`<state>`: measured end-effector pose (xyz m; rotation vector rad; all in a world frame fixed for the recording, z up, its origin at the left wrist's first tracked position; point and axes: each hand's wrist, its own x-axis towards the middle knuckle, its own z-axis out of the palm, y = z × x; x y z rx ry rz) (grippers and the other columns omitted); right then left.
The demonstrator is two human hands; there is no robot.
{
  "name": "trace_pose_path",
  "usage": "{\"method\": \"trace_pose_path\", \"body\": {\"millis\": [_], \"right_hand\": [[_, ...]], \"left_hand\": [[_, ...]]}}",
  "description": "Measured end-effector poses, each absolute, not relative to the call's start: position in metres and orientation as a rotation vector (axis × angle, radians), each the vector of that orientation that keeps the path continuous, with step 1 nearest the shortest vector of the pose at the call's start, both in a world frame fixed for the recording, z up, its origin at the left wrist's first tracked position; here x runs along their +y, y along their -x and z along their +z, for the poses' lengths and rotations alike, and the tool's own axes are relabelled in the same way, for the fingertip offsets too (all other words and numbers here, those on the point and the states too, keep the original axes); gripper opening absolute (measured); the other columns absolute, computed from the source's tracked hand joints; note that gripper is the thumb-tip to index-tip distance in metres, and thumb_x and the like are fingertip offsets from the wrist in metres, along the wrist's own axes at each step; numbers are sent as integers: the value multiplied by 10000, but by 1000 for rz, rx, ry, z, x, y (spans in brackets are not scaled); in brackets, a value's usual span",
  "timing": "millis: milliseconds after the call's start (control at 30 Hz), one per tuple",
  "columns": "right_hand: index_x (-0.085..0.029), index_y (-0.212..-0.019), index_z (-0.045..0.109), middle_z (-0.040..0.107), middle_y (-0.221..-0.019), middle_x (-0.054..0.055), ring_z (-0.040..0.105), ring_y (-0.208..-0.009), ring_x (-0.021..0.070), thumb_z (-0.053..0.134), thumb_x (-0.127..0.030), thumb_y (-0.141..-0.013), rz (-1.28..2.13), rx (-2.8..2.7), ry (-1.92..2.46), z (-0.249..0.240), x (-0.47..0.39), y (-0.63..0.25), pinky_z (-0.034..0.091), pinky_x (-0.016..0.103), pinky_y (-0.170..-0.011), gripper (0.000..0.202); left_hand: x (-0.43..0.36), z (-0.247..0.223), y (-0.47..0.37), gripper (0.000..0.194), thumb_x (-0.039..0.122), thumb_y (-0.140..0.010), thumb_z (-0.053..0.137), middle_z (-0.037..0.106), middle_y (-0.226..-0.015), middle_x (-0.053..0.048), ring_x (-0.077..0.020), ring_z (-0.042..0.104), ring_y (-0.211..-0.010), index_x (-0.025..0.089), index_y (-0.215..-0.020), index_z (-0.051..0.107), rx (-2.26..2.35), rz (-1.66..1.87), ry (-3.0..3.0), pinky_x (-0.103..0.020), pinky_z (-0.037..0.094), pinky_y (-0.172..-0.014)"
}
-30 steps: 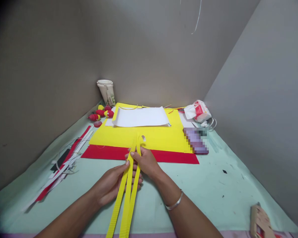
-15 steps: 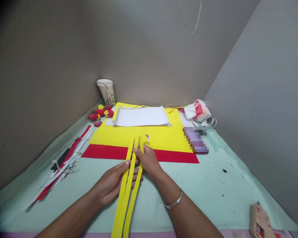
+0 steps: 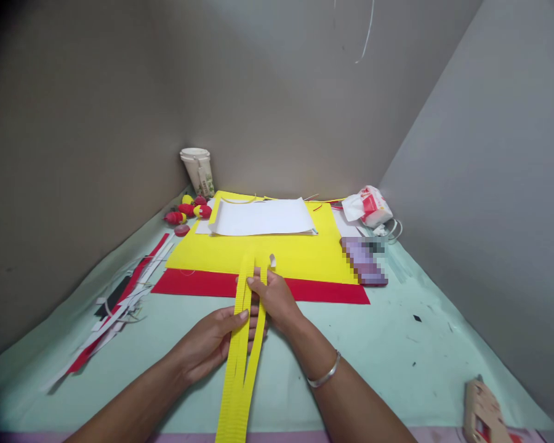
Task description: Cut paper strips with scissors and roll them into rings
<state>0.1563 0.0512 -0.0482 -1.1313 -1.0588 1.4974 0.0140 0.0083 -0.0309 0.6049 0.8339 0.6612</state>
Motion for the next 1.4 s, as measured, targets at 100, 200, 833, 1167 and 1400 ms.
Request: {"method": "trace_pose_path", "body": {"millis": [100, 200, 833, 1167, 1400], "right_hand": [[-193, -1010, 673, 640, -696, 0, 553, -592, 137, 676, -394, -763, 1513, -1049, 1136, -52, 51, -156, 488, 278, -632, 318], [-216, -1078, 661, 664, -756, 10, 574, -614, 147, 678, -393, -772, 1526, -1052, 1108, -51, 51, -155, 507, 307, -672, 354], [-188, -1043, 620, 722, -965, 68, 681, -870, 217, 721, -324, -753, 1675, -895, 941, -42, 48, -153, 499, 373, -859, 336], [-144, -1043, 624, 726, -966, 106, 693, -853, 207, 698, -371, -788, 1718, -894, 878, -40, 48, -154, 521, 339, -803, 349], [-153, -1097, 621, 728, -955, 104, 696, -814, 191, 703, -373, -787, 1671, -864, 958, -38, 49, -154, 537, 316, -746, 390]], "left_hand": [[8, -31, -15, 217, 202, -887, 562, 705, -909, -156, -198, 682, -763, 71, -1055, 603, 837, 655, -591, -324, 539, -729], [8, -33, -16, 212, 206, -880, 578, 707, -871, -151, -200, 684, -743, 67, -1038, 604, 827, 649, -568, -319, 538, -717], [-6, -34, -23, 229, 282, -885, 584, 706, -866, -193, -273, 700, -812, 61, -943, 593, 662, 598, -540, -407, 503, -820], [-10, -34, -23, 172, 221, -845, 633, 701, -917, -180, -231, 688, -792, 74, -931, 608, 709, 540, -560, -392, 516, -794], [-10, -33, -22, 220, 216, -828, 647, 686, -962, -218, -258, 686, -843, 52, -967, 603, 692, 525, -516, -440, 498, -856]]}}
